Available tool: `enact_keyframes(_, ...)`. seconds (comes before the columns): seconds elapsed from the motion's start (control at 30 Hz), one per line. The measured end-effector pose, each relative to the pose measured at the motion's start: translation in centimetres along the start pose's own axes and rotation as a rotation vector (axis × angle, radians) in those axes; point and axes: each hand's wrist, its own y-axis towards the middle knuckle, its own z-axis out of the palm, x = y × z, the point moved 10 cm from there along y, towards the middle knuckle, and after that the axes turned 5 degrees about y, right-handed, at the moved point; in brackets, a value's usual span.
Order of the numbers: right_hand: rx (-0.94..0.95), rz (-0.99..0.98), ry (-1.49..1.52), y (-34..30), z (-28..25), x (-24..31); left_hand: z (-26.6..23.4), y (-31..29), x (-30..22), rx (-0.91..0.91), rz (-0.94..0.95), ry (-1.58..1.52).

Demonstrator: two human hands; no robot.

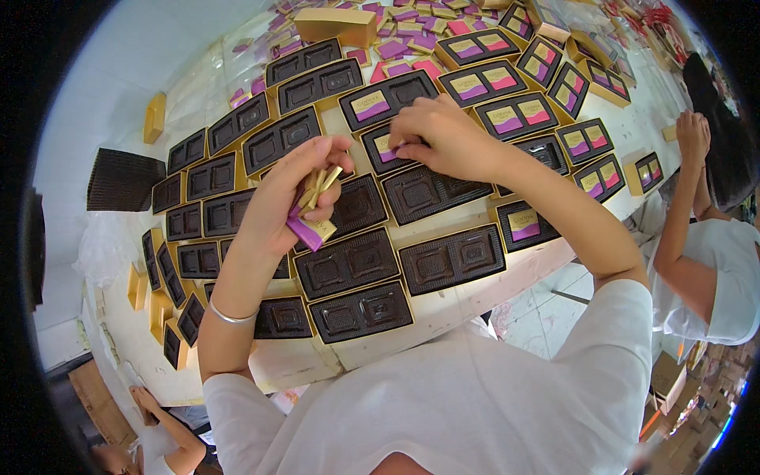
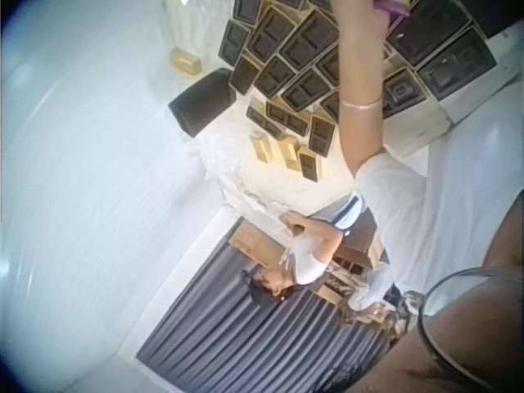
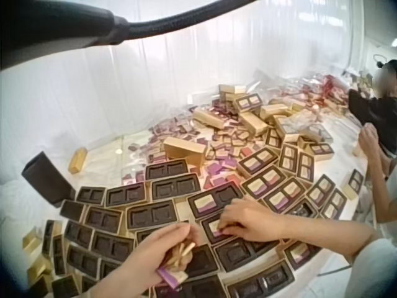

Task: The person places small purple and pink rectangular inserts into black plastic trays arranged on a table. The person repeatedly picks up inserts and places them into the trays, then moves completed trays aside.

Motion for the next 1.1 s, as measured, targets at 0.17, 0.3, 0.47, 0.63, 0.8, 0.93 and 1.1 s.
enact_keyframes(0.17, 0.002, 0.071, -0.013, 0.1, -0.9, 1.0, 0.9, 0.4, -0.7, -0.062, 0.078, 0.073)
enact_keyframes(0.3, -0.146, -0.178, 0.126, -0.2, -2.6, 7.6, 2.2, 0.2, 0.8, 0.087, -0.034, -0.036)
enact_keyframes(0.47, -0.125, 0.139, 0.628, -0.5, -2.4, 3.9, 4.4, -0.7, 2.4, 0.233, -0.252, -0.121)
enact_keyframes(0.63, -0.220, 0.288, 0.782, -2.0, -3.4, 2.2, 3.5, -1.2, 2.2, 0.301, -0.235, 0.071)
enact_keyframes(0.8, -0.295, -0.450, -0.220, -4.0, -4.4, 10.5, 2.9, -0.5, 2.3, 0.221, -0.139, 0.060)
enact_keyframes(0.93, -0.354, -0.190, 0.018, -4.0, -5.4, 8.8, 2.7, -0.5, 1.3, 0.123, -0.068, 0.194)
enact_keyframes(1.1, -0.213, -0.375, -0.169, -5.4, -3.2, 10.3, 3.8, -0.6, 1.9, 0.174, -0.188, 0.325)
